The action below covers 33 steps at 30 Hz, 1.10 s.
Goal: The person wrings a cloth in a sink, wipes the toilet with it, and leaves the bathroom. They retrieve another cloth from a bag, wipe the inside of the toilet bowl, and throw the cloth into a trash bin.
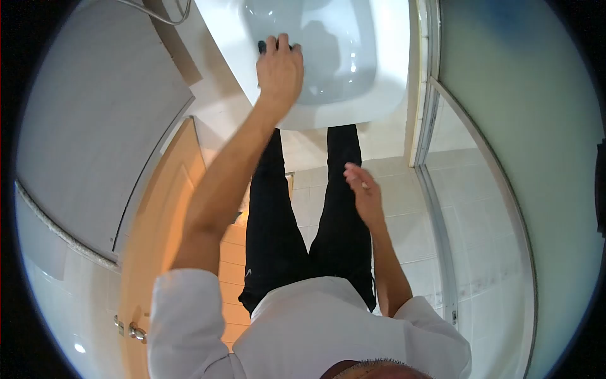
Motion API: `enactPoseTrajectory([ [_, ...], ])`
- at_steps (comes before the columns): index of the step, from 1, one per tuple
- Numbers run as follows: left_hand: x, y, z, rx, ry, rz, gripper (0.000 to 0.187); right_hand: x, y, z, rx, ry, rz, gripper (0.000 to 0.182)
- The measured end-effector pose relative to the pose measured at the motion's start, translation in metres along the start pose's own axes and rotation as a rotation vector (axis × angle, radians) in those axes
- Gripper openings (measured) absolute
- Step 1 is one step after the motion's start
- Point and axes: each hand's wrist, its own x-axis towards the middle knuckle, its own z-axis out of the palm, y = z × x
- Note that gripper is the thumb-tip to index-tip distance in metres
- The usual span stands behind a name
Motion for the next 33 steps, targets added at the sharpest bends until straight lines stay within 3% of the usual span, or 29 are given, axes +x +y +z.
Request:
enactPoseTrajectory([
  [1, 0.02, -0.01, 0.02, 0.143, -0.109, -0.013, 0.031, -0.006, 0.011, 0.004, 0.007, -0.048, 0.045, 0.032],
  [3, 0.053, -0.019, 0.04, 0.232, -0.061, -0.065, 0.037, -0.015, 0.016, 0.013, -0.131, -0.102, 0.045, 0.032],
  [4, 0.068, -0.021, 0.05, 0.309, -0.015, -0.109, 0.044, -0.017, 0.014, 0.019, -0.283, -0.044, -0.086, 0.029],
  [6, 0.079, -0.008, 0.105, 0.153, 0.079, -0.245, 0.054, -0.02, 0.018, 0.025, -0.292, -0.034, -0.109, 0.028],
  [7, 0.082, 0.011, 0.126, 0.131, 0.052, -0.148, 0.052, -0.017, 0.017, 0.027, -0.315, -0.013, -0.142, 0.026],
  [8, 0.081, 0.049, 0.112, -0.258, -0.014, -0.186, 0.041, -0.017, 0.012, 0.027, -0.349, -0.022, -0.135, 0.026],
  [9, 0.073, 0.074, 0.107, -0.863, 0.089, -0.048, 0.03, -0.016, 0.013, 0.028, -0.346, -0.027, -0.142, 0.026],
  [10, 0.06, 0.106, 0.082, -1.042, 0.133, -0.087, 0.023, -0.017, 0.017, 0.027, -0.303, -0.031, -0.103, 0.026],
  [11, 0.049, 0.118, 0.062, -0.993, 0.122, -0.134, 0.022, -0.021, 0.019, 0.024, -0.263, -0.037, -0.056, 0.025],
  [13, 0.037, 0.102, 0.055, -1.121, 0.317, -0.223, 0.02, -0.028, 0.014, 0.013, -0.168, -0.033, -0.016, 0.025],
  [14, 0.032, 0.084, 0.053, -1.001, 0.397, -0.221, 0.019, -0.023, 0.012, 0.008, -0.071, -0.016, -0.001, 0.025],
  [16, 0.029, 0.048, 0.049, -0.812, 0.384, -0.38, 0.014, -0.013, 0.024, -0.002, -0.069, -0.015, 0.027, 0.024],
  [19, 0.031, 0.015, 0.044, -0.824, 0.415, -0.441, 0.011, -0.01, 0.008, -0.009, -0.114, -0.029, 0.092, 0.025],
  [21, 0.02, 0.017, 0.028, -1.351, 0.248, -0.612, 0.012, -0.005, 0.005, -0.011, -0.036, -0.018, 0.01, 0.027],
  [23, -0.009, 0.043, -0.003, -1.314, 0.165, -0.525, 0.012, 0.004, -0.016, -0.012, 0.057, -0.003, -0.04, 0.028],
  [24, -0.029, 0.06, -0.008, -1.46, 0.123, -0.47, 0.014, 0.009, -0.032, -0.01, 0.153, 0.015, -0.094, 0.03],
  [25, -0.051, 0.075, -0.017, -1.521, -0.043, -0.426, 0.018, 0.011, -0.05, -0.009, 0.151, 0.013, -0.093, 0.03],
  [26, -0.065, 0.094, -0.025, -1.433, -0.055, -0.294, 0.019, 0.012, -0.07, -0.007, 0.313, 0.028, -0.087, 0.032],
  [27, -0.068, 0.109, -0.043, -1.207, 0.032, -0.136, 0.02, 0.014, -0.083, -0.006, 0.472, 0.043, -0.081, 0.034],
  [31, -0.022, 0.089, 0.015, -1.097, 0.285, -0.232, 0.027, 0.015, -0.081, -0.016, 0.344, -0.008, -0.067, 0.038],
  [33, 0.032, 0.079, 0.049, -1.094, 0.385, -0.101, 0.033, 0.014, -0.069, -0.017, 0.267, -0.013, -0.041, 0.036],
])
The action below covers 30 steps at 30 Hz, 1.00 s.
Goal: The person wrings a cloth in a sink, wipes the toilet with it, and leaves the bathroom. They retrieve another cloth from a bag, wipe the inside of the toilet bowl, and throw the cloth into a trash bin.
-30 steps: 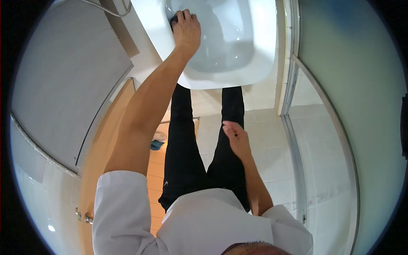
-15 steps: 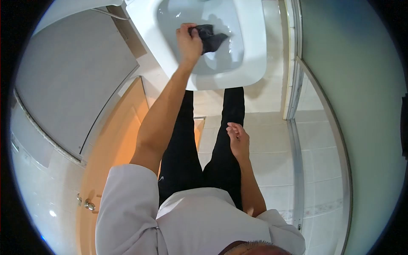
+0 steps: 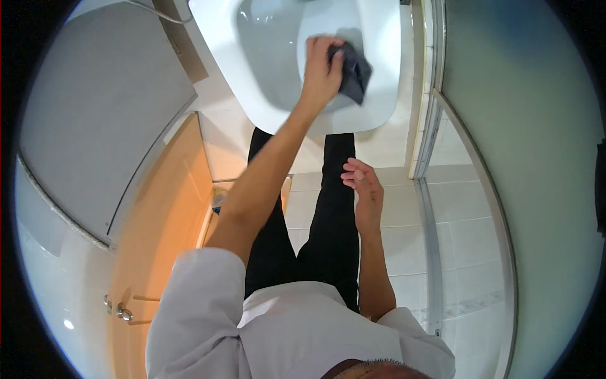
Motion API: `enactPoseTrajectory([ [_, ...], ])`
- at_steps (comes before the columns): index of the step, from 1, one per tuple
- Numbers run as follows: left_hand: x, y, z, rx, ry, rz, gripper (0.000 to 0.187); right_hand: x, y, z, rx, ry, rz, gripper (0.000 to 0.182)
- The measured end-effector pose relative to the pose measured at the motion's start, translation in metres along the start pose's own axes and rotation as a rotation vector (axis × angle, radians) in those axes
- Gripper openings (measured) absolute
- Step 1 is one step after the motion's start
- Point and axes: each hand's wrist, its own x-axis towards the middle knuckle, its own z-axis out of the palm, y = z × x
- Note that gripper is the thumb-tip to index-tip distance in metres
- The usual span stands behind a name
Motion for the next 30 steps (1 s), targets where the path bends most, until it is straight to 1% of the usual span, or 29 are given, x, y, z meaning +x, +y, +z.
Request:
enactPoseTrajectory([
  [2, 0.028, -0.012, 0.03, 0.13, -0.084, 0.131, 0.04, -0.003, 0.014, -0.004, -0.087, -0.041, 0.06, 0.035],
  [3, 0.026, -0.022, 0.033, 0.12, -0.078, 0.122, 0.04, -0.004, 0.02, -0.003, -0.087, -0.024, 0.08, 0.033],
  [5, 0.01, -0.039, 0.03, 0.498, -0.348, 0.196, 0.044, -0.007, 0.026, -0.005, -0.124, -0.023, 0.085, 0.032],
  [6, 0.002, -0.039, 0.019, 0.495, -0.344, 0.189, 0.044, -0.01, 0.028, -0.005, -0.14, -0.023, 0.082, 0.03],
  [8, -0.012, -0.03, -0.02, 0.702, -0.597, 0.013, 0.041, -0.012, 0.033, -0.004, -0.184, -0.008, 0.102, 0.03],
  [9, -0.021, -0.018, -0.039, 0.577, -0.515, -0.009, 0.04, -0.014, 0.033, -0.004, -0.226, 0.011, 0.13, 0.029],
  [10, -0.029, 0.0, -0.059, 0.451, -0.433, -0.031, 0.039, -0.012, 0.03, -0.005, -0.221, 0.015, 0.123, 0.029],
  [12, -0.043, 0.046, -0.101, 0.283, -0.333, -0.082, 0.039, -0.011, 0.027, -0.004, -0.308, 0.018, 0.084, 0.03],
  [13, -0.051, 0.064, -0.116, 0.278, -0.336, -0.08, 0.039, -0.012, 0.023, 0.0, -0.308, 0.024, 0.084, 0.03],
  [15, -0.063, 0.09, -0.138, 0.107, -0.228, -0.191, 0.04, -0.009, 0.005, 0.013, -0.183, -0.05, 0.087, 0.034],
  [16, -0.071, 0.095, -0.142, 0.1, -0.228, -0.19, 0.04, -0.01, -0.002, 0.022, -0.187, -0.044, 0.084, 0.034],
  [18, -0.087, 0.103, -0.149, -0.109, -0.184, -0.387, 0.043, -0.013, -0.016, 0.046, -0.054, -0.042, -0.013, 0.04],
  [19, -0.095, 0.115, -0.15, -0.239, -0.183, -0.45, 0.043, -0.015, -0.025, 0.06, -0.058, -0.037, -0.015, 0.04],
  [20, -0.105, 0.127, -0.153, -0.346, -0.266, -0.604, 0.044, -0.018, -0.034, 0.075, 0.047, -0.027, -0.034, 0.042],
  [21, -0.115, 0.139, -0.155, -0.357, -0.347, -0.551, 0.048, -0.022, -0.039, 0.084, 0.151, -0.017, -0.054, 0.043],
  [22, -0.125, 0.149, -0.158, -0.367, -0.424, -0.494, 0.052, -0.023, -0.037, 0.087, 0.145, -0.014, -0.059, 0.043],
  [24, -0.146, 0.164, -0.168, -0.265, -0.47, -0.346, 0.068, -0.024, -0.032, 0.093, 0.31, 0.001, 0.023, 0.044],
  [25, -0.147, 0.165, -0.183, -0.046, -0.577, -0.209, 0.083, -0.028, -0.035, 0.099, 0.391, 0.109, 0.101, 0.043],
  [26, -0.151, 0.172, -0.196, -0.049, -0.565, -0.199, 0.083, -0.035, -0.039, 0.102, 0.385, 0.101, 0.089, 0.043],
  [28, -0.143, 0.197, -0.227, 0.33, -0.515, -0.059, 0.092, -0.042, -0.052, 0.11, 0.453, -0.046, 0.131, 0.042],
  [29, -0.146, 0.199, -0.239, 0.273, -0.475, -0.078, 0.097, -0.05, -0.06, 0.12, 0.376, -0.058, 0.218, 0.043],
  [30, -0.147, 0.206, -0.253, 0.088, -0.434, -0.093, 0.097, -0.066, -0.072, 0.132, 0.314, -0.176, 0.27, 0.045],
])
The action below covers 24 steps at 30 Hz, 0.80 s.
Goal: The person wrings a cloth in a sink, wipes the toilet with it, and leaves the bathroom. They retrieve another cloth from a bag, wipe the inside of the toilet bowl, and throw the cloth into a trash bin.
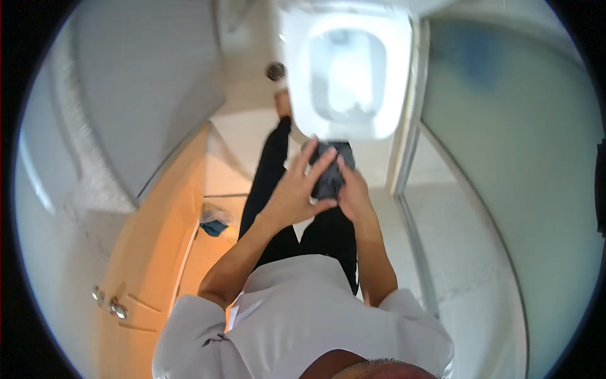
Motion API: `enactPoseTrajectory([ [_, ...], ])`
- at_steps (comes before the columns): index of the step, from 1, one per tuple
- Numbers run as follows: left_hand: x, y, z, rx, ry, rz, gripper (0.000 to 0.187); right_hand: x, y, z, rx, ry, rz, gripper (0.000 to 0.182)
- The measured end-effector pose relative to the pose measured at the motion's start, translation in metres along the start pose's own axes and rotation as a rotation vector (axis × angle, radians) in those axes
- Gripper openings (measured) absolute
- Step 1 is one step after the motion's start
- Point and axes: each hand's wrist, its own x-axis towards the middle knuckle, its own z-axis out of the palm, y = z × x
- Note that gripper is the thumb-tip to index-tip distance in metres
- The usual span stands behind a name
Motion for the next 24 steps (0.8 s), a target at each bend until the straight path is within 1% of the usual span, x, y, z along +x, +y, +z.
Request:
enactPoseTrajectory([
  [1, -0.007, 0.006, -0.014, -0.006, -0.028, 0.001, 0.089, -0.017, -0.002, 0.016, -0.084, -0.11, 0.078, 0.047],
  [2, -0.015, 0.013, -0.031, -0.006, -0.047, -0.007, 0.081, -0.027, 0.003, 0.024, -0.127, -0.225, 0.097, 0.052],
  [3, -0.024, 0.014, -0.049, -0.072, -0.03, -0.016, 0.075, -0.035, 0.003, 0.035, -0.319, -0.224, 0.041, 0.057],
  [4, -0.033, 0.017, -0.067, -0.144, -0.02, -0.015, 0.068, -0.048, -0.004, 0.051, -0.446, -0.212, 0.01, 0.058],
  [5, -0.04, 0.026, -0.088, -0.169, 0.057, -0.024, 0.058, -0.06, -0.011, 0.065, -0.571, -0.185, -0.028, 0.06],
  [6, -0.047, 0.031, -0.106, -0.168, 0.171, 0.007, 0.052, -0.059, -0.01, 0.06, -0.755, -0.08, -0.136, 0.062],
  [7, -0.052, 0.025, -0.119, -0.134, 0.274, 0.032, 0.05, -0.077, -0.02, 0.082, -0.856, 0.014, -0.259, 0.063],
  [8, -0.057, 0.02, -0.134, -0.111, 0.366, 0.057, 0.048, -0.078, -0.023, 0.083, -0.909, 0.087, -0.363, 0.061],
  [9, -0.064, 0.023, -0.151, -0.135, 0.433, 0.011, 0.046, -0.081, -0.025, 0.081, -0.959, 0.103, -0.427, 0.06],
  [10, -0.075, 0.021, -0.172, -0.137, 0.481, 0.031, 0.046, -0.087, -0.028, 0.096, -1.01, 0.112, -0.496, 0.059],
  [11, -0.081, 0.016, -0.182, -0.162, 0.583, 0.002, 0.045, -0.094, -0.034, 0.105, -1.019, 0.122, -0.522, 0.051],
  [12, -0.085, 0.012, -0.19, -0.192, 0.653, -0.02, 0.043, -0.098, -0.038, 0.115, -1.017, 0.136, -0.543, 0.051],
  [14, -0.094, 0.005, -0.207, -0.311, 0.738, -0.065, 0.04, -0.103, -0.047, 0.131, -1.106, -0.049, -0.634, 0.043],
  [15, -0.096, 0.006, -0.215, -0.327, 0.711, -0.041, 0.04, -0.112, -0.052, 0.148, -1.131, -0.077, -0.681, 0.041],
  [16, -0.098, 0.007, -0.222, -0.526, 0.724, -0.111, 0.038, -0.121, -0.056, 0.17, -1.165, -0.116, -0.724, 0.039],
  [17, -0.101, 0.008, -0.228, -0.725, 0.744, -0.191, 0.036, -0.129, -0.061, 0.191, -1.217, -0.147, -0.762, 0.04],
  [18, -0.103, 0.019, -0.236, -0.742, 0.755, -0.187, 0.036, -0.137, -0.066, 0.212, -1.278, -0.19, -0.796, 0.042],
  [19, -0.109, 0.037, -0.247, -0.877, 0.721, -0.161, 0.034, -0.143, -0.067, 0.232, -1.309, -0.202, -0.794, 0.042],
  [21, -0.116, 0.054, -0.261, -1.19, 0.645, -0.085, 0.034, -0.15, -0.066, 0.272, -1.275, -0.371, -0.858, 0.048],
  [22, -0.12, 0.059, -0.266, -1.211, 0.677, -0.079, 0.034, -0.154, -0.06, 0.29, -1.308, -0.394, -0.852, 0.048],
  [24, -0.123, 0.068, -0.274, -1.06, 0.575, 0.041, 0.035, -0.162, -0.049, 0.322, -1.187, -0.502, -0.842, 0.051],
])
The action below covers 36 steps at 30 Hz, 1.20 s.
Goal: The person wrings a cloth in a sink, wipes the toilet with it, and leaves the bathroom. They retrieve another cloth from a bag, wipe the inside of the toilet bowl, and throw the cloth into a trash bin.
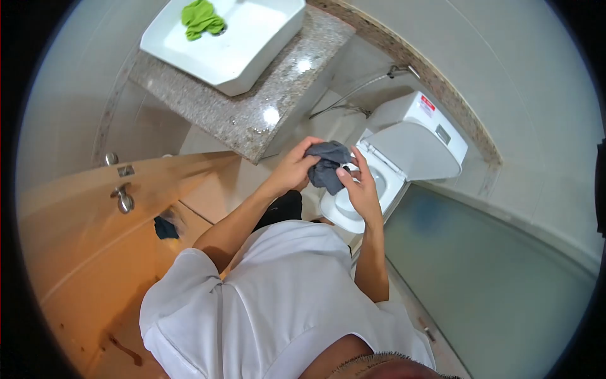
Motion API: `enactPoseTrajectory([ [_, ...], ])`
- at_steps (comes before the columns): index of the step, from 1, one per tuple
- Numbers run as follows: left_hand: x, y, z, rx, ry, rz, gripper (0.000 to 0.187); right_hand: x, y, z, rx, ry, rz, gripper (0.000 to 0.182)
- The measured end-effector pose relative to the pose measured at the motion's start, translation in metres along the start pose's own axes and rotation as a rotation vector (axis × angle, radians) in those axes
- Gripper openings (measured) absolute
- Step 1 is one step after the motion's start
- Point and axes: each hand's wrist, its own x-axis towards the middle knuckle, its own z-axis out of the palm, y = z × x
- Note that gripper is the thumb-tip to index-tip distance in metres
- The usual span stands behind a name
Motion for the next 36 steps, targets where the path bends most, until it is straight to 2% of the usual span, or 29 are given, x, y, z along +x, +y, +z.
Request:
enactPoseTrajectory([
  [1, 0.0, -0.001, -0.008, 0.243, -0.016, 0.164, 0.035, 0.009, -0.008, 0.009, 0.021, -0.088, -0.045, 0.039],
  [2, -0.005, 0.002, -0.015, 0.226, 0.01, 0.168, 0.035, 0.016, -0.006, 0.011, 0.008, -0.116, -0.041, 0.039],
  [4, -0.022, 0.03, -0.022, 1.094, 0.328, 0.638, 0.035, 0.03, 0.002, 0.014, -0.161, -0.189, 0.08, 0.028],
  [5, -0.032, 0.039, -0.031, 1.088, 0.366, 0.633, 0.035, 0.034, 0.0, 0.02, -0.123, -0.212, 0.067, 0.021],
  [7, -0.056, 0.052, -0.046, 0.582, 0.392, 0.371, 0.037, 0.034, -0.012, 0.035, -0.066, -0.282, 0.058, 0.025],
  [8, -0.07, 0.057, -0.047, 0.569, 0.435, 0.385, 0.037, 0.033, -0.02, 0.043, 0.003, -0.328, 0.058, 0.028],
  [9, -0.087, 0.061, -0.046, 0.469, 0.454, 0.385, 0.037, 0.026, -0.033, 0.054, -0.073, -0.388, -0.073, 0.039],
  [12, -0.139, 0.062, -0.032, 0.207, 0.556, 0.322, 0.038, 0.006, -0.035, 0.087, 0.008, -0.628, -0.108, 0.045],
  [14, -0.175, 0.049, -0.026, 0.143, 0.352, 0.314, 0.034, -0.006, -0.02, 0.11, 0.117, -0.81, -0.165, 0.047],
  [15, -0.193, 0.036, -0.024, 0.113, 0.468, 0.325, 0.034, -0.001, -0.004, 0.111, 0.024, -0.892, -0.145, 0.045],
  [16, -0.211, 0.021, -0.026, 0.357, 0.606, 0.308, 0.031, -0.004, 0.006, 0.118, -0.072, -0.98, -0.134, 0.044],
  [17, -0.235, 0.004, -0.029, 0.6, 0.734, 0.256, 0.029, -0.017, 0.008, 0.132, 0.017, -0.981, -0.058, 0.041],
  [18, -0.263, -0.016, -0.033, 0.562, 0.841, 0.234, 0.029, -0.031, 0.011, 0.143, 0.094, -0.966, 0.029, 0.039],
  [20, -0.315, -0.05, -0.032, 1.023, 1.057, 0.077, 0.03, -0.059, 0.019, 0.164, 0.151, -1.057, 0.118, 0.038],
  [22, -0.364, -0.065, -0.038, 0.969, 1.126, 0.039, 0.033, -0.081, 0.028, 0.194, 0.231, -1.071, 0.175, 0.038],
  [24, -0.431, -0.108, -0.046, 0.974, 0.995, -0.366, 0.031, -0.097, 0.053, 0.213, 0.099, -1.017, 0.22, 0.039],
  [26, -0.495, -0.114, -0.05, 1.082, 1.31, -0.178, 0.029, -0.105, 0.084, 0.239, 0.03, -1.05, 0.219, 0.039],
  [28, -0.562, -0.094, -0.039, 1.184, 1.961, 0.044, 0.026, -0.109, 0.107, 0.27, -0.066, -1.075, 0.516, 0.039],
  [30, -0.628, -0.054, -0.014, 1.242, 2.499, 0.109, 0.026, -0.127, 0.111, 0.31, -0.171, -1.092, 0.537, 0.039],
  [31, -0.656, -0.051, -0.009, 1.14, 2.751, 0.288, 0.023, -0.143, 0.103, 0.335, -0.214, -1.09, 0.536, 0.037],
  [32, -0.693, -0.048, 0.006, 1.616, 2.759, 0.259, 0.019, -0.162, 0.101, 0.361, -0.254, -1.079, 0.538, 0.036],
  [33, -0.715, -0.051, 0.02, 1.659, 2.928, 0.241, 0.021, -0.148, 0.145, 0.394, -0.274, -1.196, 0.408, 0.037],
  [34, -0.73, -0.052, 0.029, 1.695, 3.09, 0.212, 0.022, -0.146, 0.169, 0.426, -0.299, -1.206, 0.414, 0.037],
  [36, -0.744, -0.045, 0.022, 1.707, 3.162, 0.385, 0.022, -0.158, 0.198, 0.491, -0.69, -1.457, -0.011, 0.042],
])
